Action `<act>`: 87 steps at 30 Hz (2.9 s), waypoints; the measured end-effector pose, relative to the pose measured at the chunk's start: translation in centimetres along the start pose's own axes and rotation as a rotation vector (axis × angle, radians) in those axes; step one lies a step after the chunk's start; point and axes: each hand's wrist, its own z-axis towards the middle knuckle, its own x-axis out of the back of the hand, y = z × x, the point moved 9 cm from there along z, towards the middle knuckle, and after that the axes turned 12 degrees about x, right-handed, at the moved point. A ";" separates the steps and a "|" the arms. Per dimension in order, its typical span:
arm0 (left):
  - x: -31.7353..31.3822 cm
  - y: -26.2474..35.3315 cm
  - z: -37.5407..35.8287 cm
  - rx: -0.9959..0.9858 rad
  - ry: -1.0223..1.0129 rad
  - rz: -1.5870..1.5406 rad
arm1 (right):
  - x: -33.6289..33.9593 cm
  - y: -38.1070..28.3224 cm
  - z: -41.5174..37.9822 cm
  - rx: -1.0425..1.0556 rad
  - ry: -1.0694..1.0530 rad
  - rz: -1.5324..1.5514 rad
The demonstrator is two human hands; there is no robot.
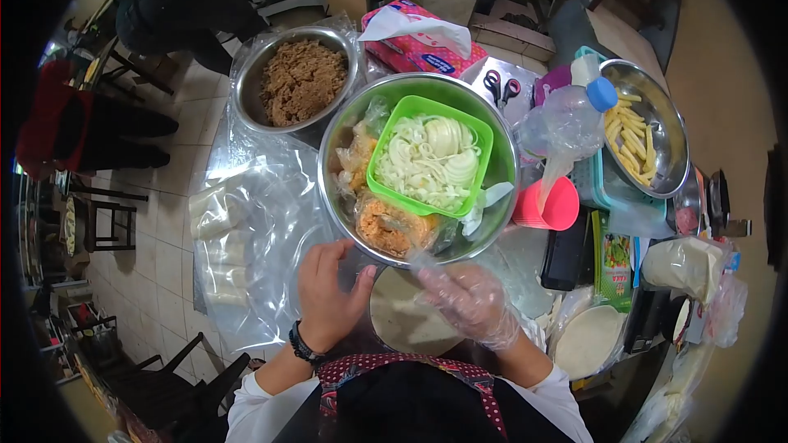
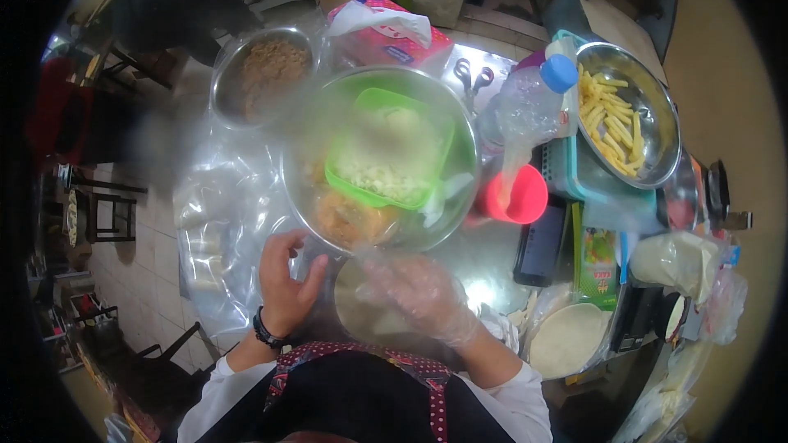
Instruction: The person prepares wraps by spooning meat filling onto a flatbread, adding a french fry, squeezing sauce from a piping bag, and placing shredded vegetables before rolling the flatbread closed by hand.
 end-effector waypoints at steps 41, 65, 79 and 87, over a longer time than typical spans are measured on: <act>-2.3 0.6 -1.6 -0.243 -0.086 0.234 | -2.9 5.6 -5.3 -0.821 0.694 0.780; -1.7 1.0 -3.1 -0.237 -0.092 0.059 | -0.5 6.9 -5.6 -0.853 0.824 0.868; -0.6 -1.7 -6.7 -0.111 -0.154 -0.291 | 1.7 1.0 -14.6 -1.038 0.881 0.934; -4.4 -0.9 -10.9 -0.313 -0.237 0.053 | 1.1 -1.2 -18.0 -0.730 0.254 0.397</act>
